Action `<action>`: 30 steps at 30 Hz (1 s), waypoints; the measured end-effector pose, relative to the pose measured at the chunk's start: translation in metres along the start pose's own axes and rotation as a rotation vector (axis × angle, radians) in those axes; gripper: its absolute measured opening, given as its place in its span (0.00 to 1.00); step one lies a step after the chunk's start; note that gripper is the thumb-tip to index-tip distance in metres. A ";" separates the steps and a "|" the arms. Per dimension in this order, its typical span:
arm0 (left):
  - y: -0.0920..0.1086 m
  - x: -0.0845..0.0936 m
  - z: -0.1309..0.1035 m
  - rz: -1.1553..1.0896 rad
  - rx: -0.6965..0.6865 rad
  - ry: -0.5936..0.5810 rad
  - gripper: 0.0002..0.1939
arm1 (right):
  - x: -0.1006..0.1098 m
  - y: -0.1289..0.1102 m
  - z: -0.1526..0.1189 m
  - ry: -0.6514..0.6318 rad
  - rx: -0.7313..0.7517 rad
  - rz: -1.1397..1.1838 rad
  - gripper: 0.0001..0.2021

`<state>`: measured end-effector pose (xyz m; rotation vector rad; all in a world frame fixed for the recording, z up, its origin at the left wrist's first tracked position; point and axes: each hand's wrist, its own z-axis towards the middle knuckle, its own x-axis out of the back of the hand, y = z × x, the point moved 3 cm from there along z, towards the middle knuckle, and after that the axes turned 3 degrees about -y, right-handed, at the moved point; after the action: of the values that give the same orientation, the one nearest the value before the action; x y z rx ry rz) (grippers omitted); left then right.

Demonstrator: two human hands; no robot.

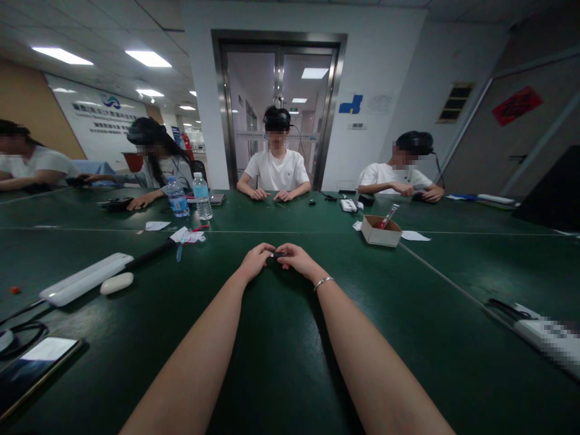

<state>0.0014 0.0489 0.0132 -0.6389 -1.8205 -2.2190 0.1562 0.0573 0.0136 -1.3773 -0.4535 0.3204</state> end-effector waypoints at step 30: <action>0.021 -0.005 -0.016 0.039 -0.176 0.120 0.10 | -0.013 -0.025 -0.009 0.245 0.111 -0.670 0.05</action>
<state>0.0109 0.0281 0.0272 -0.5536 -1.5561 -2.3551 0.1479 0.0385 0.0355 -1.0666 -0.6498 -0.3634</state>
